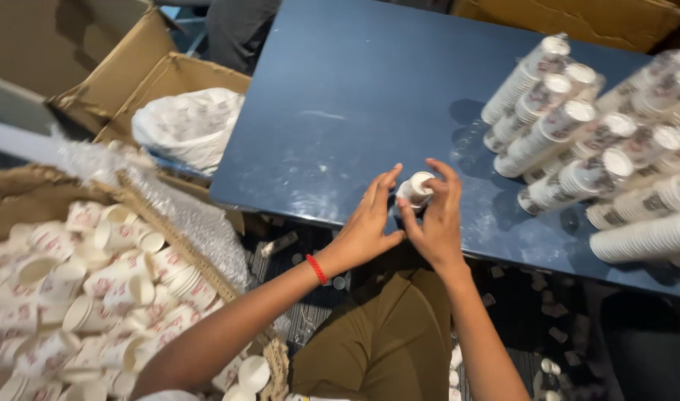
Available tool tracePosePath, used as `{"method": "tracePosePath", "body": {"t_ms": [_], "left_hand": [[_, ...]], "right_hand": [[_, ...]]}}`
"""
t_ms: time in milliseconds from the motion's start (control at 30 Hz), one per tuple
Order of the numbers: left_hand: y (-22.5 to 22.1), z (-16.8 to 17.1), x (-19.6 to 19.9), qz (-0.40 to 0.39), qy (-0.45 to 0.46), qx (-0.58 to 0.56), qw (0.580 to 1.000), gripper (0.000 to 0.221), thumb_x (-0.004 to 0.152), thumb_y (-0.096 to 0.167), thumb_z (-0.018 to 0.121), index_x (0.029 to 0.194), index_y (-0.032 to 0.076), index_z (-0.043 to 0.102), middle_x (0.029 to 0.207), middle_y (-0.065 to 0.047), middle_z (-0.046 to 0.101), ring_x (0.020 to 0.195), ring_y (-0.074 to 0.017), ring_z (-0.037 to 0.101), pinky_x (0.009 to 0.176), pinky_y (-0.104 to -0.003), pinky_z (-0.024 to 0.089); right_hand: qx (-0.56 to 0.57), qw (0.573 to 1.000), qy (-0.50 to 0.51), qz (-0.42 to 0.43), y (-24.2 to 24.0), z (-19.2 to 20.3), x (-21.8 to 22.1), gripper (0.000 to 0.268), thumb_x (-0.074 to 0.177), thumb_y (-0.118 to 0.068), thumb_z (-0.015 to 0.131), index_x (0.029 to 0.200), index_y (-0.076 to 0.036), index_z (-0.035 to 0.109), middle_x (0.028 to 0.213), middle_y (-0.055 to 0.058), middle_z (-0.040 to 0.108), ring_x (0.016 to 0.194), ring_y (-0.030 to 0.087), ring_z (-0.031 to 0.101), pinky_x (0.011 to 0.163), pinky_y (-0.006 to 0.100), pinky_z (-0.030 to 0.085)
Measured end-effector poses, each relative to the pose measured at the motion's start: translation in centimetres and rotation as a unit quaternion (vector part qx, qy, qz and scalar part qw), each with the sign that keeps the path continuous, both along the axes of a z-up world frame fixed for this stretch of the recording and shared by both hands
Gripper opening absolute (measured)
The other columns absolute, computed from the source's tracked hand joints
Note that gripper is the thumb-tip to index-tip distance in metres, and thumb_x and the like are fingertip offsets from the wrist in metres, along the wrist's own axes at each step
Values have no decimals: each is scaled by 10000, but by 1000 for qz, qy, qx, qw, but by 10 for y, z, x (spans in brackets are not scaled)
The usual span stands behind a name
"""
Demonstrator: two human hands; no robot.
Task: Sorting and packing small paper cups from a large cardboard box into stacks and plastic wrapping.
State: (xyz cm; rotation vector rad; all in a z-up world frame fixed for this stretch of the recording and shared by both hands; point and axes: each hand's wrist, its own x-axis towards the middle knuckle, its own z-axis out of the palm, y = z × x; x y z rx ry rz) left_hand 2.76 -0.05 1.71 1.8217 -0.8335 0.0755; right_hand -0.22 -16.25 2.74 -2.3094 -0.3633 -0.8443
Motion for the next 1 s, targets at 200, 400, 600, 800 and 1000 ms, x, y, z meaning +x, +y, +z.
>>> {"method": "tracePosePath", "body": {"t_ms": [200,400,600,800,1000], "left_hand": [[132,4,-58,22,59,34,997,990,875,175,772,1604,48,114,1542,-264,308,1422,-405,434,1167,-475,392],[305,34,-154,310,73,185,930,708,938,249,725,1505,52,349,1426,-222,451,1371,-379,490,1144,-457,416],[398,55,-241,532,93,341,770,688,918,323,742,1473,106,398,1501,-250,387,1347,-528,411,1053,-584,421],[454,0,-260,472,258,388,749,979,858,730,636,1612,243,246,1580,-261,246,1396,-613,228,1100,-723,301],[410,27,-262,432,284,439,734,988,775,753,636,1588,364,228,1662,-163,196,1465,-610,131,1046,-747,311]], "right_hand": [[88,992,-87,-31,-28,-43,-5,442,1131,-350,644,1317,-89,339,1415,115,407,1368,254,470,1107,401,464],[115,988,-99,17,77,-36,-68,330,1163,-207,629,1265,-32,368,1324,87,388,1190,206,505,1020,322,455],[199,869,295,343,235,-13,-126,497,1000,-121,663,1448,-43,463,1416,190,512,1286,263,571,1032,352,506],[-72,901,242,354,303,-21,-127,719,973,-322,682,1547,-52,343,1559,343,201,1295,484,469,1060,515,424],[-78,872,303,377,351,-32,-130,714,919,-436,683,1497,-100,430,1479,303,291,1331,480,454,1105,524,420]]}}
